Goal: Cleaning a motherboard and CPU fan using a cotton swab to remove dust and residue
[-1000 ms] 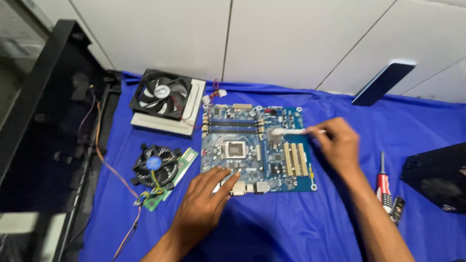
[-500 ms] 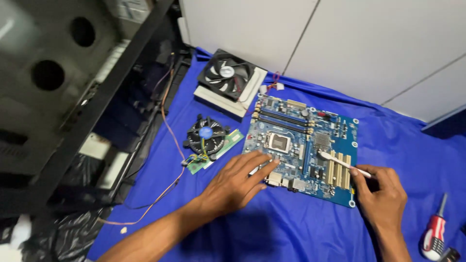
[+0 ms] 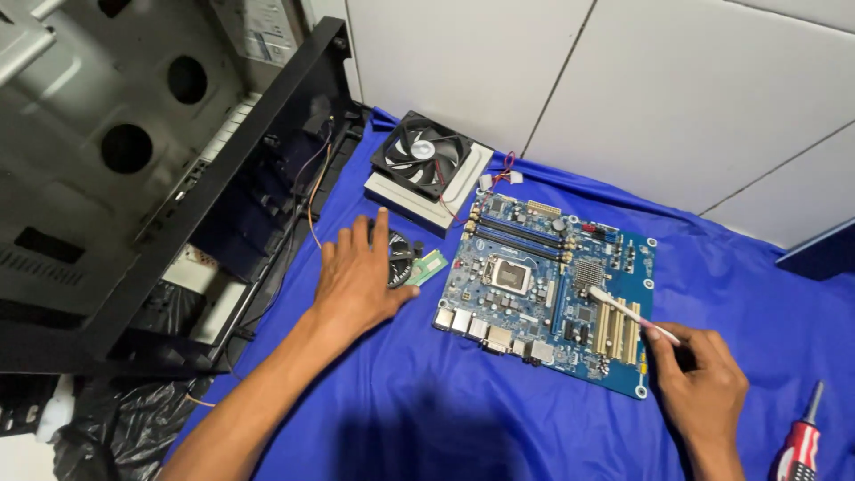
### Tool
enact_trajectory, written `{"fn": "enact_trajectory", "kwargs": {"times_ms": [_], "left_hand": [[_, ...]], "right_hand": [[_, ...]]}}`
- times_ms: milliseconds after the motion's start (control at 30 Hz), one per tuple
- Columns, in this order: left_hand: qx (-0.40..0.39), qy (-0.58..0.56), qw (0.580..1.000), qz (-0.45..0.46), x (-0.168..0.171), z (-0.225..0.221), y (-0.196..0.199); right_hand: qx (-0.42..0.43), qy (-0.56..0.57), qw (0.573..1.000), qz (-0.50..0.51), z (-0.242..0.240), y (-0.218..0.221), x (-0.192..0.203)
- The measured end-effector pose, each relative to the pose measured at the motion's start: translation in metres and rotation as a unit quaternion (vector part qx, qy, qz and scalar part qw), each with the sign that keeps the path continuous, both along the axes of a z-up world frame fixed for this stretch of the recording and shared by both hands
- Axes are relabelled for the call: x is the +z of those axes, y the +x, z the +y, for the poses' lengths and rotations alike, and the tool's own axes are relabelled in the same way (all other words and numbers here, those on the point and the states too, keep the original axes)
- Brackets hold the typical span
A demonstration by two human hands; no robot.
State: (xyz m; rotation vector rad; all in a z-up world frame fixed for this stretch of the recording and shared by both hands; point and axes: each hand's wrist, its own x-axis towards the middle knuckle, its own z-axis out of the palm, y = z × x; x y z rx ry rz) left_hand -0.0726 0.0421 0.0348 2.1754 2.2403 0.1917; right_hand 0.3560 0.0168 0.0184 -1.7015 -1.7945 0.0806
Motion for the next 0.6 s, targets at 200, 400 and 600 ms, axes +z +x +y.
{"fn": "enact_trajectory", "kwargs": {"times_ms": [200,400,600], "left_hand": [[-0.01,-0.022,0.987,-0.156,0.024,0.0,-0.006],[-0.097,0.023,0.885,-0.455,0.084,-0.018,0.031],[-0.103,0.036,0.847,-0.521,0.059,-0.013,0.069]], "right_hand": [[0.0,0.01,1.0,0.022,-0.003,-0.003,0.007],[0.048,0.081,0.993,0.067,-0.003,-0.027,0.023],[0.146,0.054,0.982,0.111,-0.025,-0.076,0.043]]}}
